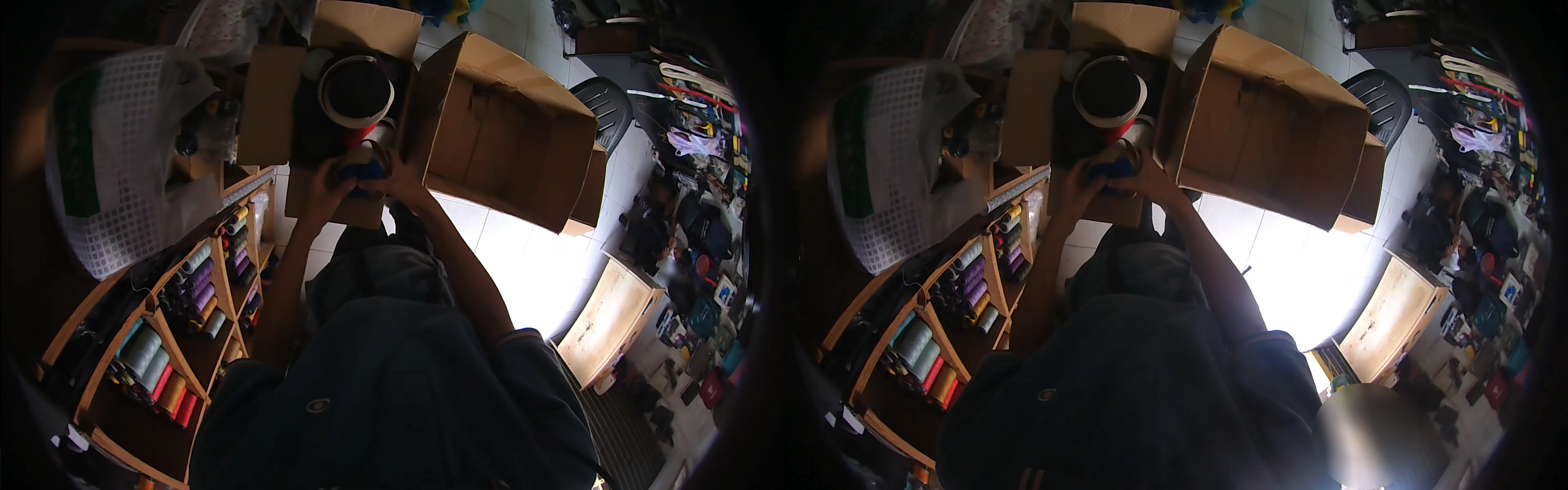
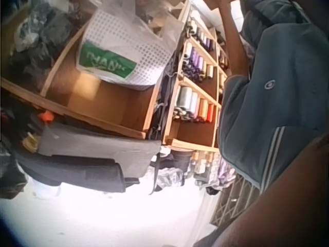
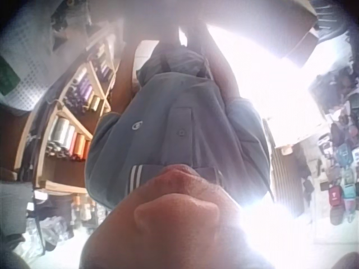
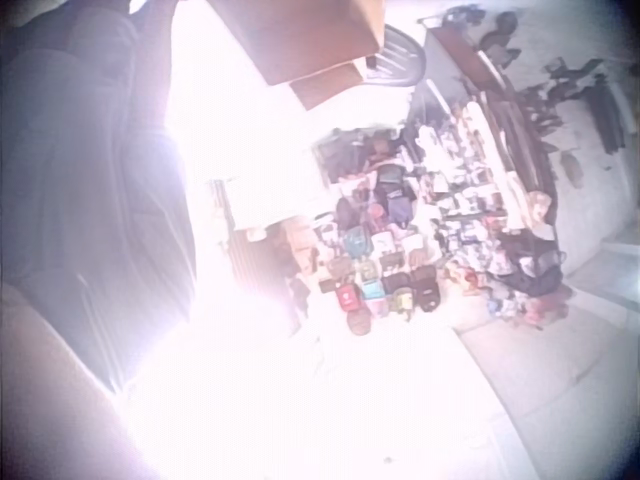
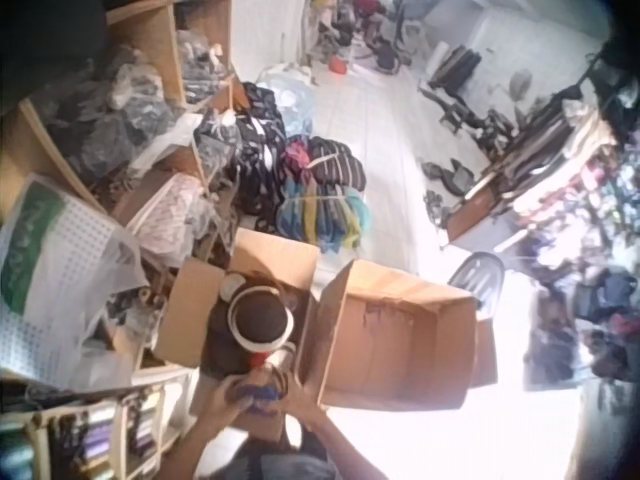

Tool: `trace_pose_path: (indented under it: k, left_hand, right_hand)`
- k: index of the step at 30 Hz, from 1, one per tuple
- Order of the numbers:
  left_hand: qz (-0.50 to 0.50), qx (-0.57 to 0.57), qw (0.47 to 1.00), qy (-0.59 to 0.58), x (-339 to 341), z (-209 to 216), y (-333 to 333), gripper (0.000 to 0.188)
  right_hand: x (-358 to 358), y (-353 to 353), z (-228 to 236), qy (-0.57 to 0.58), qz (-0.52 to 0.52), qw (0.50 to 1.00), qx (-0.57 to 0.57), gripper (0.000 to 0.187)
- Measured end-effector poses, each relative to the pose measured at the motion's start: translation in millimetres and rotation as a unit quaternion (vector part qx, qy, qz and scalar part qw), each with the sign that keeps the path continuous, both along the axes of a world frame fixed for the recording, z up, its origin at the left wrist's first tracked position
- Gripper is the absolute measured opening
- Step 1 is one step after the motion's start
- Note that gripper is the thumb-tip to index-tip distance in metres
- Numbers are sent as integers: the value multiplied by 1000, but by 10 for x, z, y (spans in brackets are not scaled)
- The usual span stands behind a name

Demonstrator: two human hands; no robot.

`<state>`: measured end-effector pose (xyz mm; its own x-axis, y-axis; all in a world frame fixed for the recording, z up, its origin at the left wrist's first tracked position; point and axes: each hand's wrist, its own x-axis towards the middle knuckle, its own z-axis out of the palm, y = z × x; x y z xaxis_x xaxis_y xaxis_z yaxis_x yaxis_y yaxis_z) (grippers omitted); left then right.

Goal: The person takes several rolls of ribbon from a cardboard box and places them onto a storage shelf organized by color.

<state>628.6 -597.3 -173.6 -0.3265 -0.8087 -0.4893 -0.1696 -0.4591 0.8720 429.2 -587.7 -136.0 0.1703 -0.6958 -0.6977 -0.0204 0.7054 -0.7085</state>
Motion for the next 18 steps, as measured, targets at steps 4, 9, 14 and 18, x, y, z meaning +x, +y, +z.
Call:
trace_pose_path:
  k: [4,9,14,18]
  left_hand:
    - [17,12,999,25,-36,563,102,57]
    - [39,8,998,58,-3,780,368,60]
    - [10,-27,988,153,-85,649,762,68]
    - [-77,-38,996,20,-332,900,1004,70]
  right_hand:
    - [-28,223,108,-19,-63,993,-93,93]
    - [-277,554,409,-54,-84,988,-115,91]
    - [-598,974,823,-81,-125,979,-139,89]
    - [-918,1475,1008,-65,-151,967,-196,91]
